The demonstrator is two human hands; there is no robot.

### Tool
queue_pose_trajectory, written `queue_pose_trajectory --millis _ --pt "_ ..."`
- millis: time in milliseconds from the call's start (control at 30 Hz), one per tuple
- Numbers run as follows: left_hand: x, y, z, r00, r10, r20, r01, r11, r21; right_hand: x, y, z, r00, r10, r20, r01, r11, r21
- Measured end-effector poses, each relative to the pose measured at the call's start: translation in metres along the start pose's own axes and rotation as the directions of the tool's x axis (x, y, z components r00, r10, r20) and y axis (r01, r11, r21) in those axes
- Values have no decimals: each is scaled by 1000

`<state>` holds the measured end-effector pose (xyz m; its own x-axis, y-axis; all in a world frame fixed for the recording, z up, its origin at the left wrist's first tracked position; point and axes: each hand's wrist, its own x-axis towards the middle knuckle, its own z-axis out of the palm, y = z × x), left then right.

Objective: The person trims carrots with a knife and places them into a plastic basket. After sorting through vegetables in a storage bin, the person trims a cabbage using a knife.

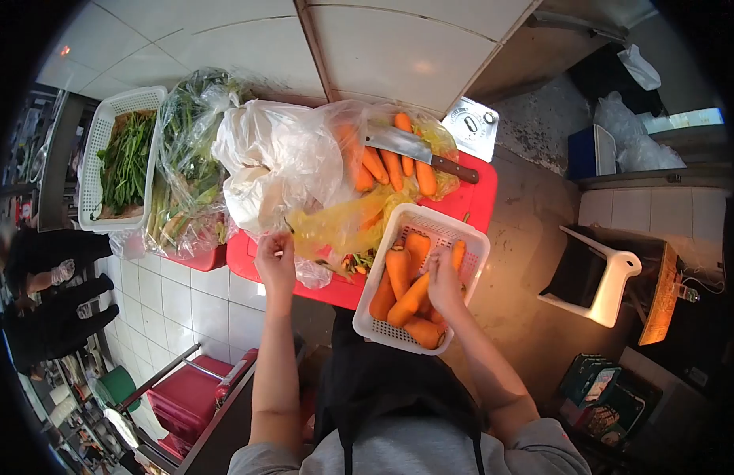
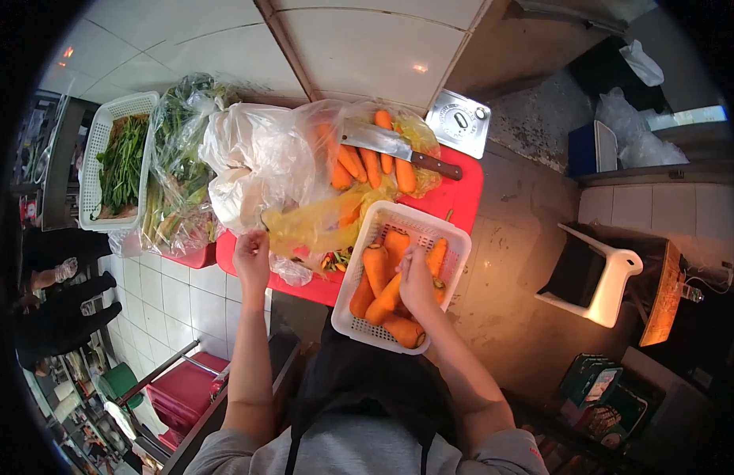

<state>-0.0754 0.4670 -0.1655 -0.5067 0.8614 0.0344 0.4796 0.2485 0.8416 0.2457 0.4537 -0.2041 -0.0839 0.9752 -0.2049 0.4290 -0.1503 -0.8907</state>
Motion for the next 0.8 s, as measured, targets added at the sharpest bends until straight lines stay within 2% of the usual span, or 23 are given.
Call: queue_pose_trajectory --millis 33,100,133,167,233,267,300,333,400,433,500,533,600,633,733,767,800 --pt "1 -18 -5 992 29 125 -46 989 138 0 18 7 999 -24 31 28 986 -163" --pt "-8 -58 -7 927 25 374 -180 905 385 9 -30 1 971 -238 -27 200 870 -451" --pt "-17 -73 7 891 48 452 -197 937 289 13 -57 -1 940 -340 -31 259 770 -584" --pt "-29 -77 22 846 75 528 -204 961 189 22 -69 1 945 -319 -67 251 844 -473" --pt "-63 -52 53 680 230 697 -414 904 106 39 -89 19 944 -315 97 330 910 -250" --pt "-74 -44 70 678 235 696 -362 931 39 49 -97 30 928 -330 176 354 926 -131" --pt "-83 -38 87 677 245 694 -311 950 -31 59 -103 46 859 -436 270 484 863 -145" --pt "-95 -48 110 800 229 554 -128 968 -216 69 -106 63 769 -526 362 604 784 -145" --pt "-81 -16 91 758 86 647 -40 996 -86 92 -96 92 673 -375 637 671 671 -314" --pt "-79 -19 89 735 79 673 -61 997 -51 104 -89 105 614 -266 743 712 593 -376" --pt "-79 -26 86 687 60 724 -105 994 17 128 -77 124 631 18 776 730 323 -602" --pt "-82 -28 84 701 68 710 -112 994 16 135 -69 133 630 105 769 747 186 -638" --pt "-90 -16 80 727 80 681 -121 993 12 147 -54 148 603 224 766 794 -72 -604" --pt "-97 -7 77 729 -3 684 -92 991 102 148 -46 155 581 261 770 814 -186 -551" --pt "-125 -5 87 821 -33 570 -37 993 110 148 -32 158 605 154 781 784 -288 -550" --pt "-134 -11 94 859 45 510 -74 997 36 155 -11 162 597 60 800 784 -251 -567" --pt "-136 -20 98 855 32 517 -46 999 14 164 23 170 585 -34 810 787 -215 -578"
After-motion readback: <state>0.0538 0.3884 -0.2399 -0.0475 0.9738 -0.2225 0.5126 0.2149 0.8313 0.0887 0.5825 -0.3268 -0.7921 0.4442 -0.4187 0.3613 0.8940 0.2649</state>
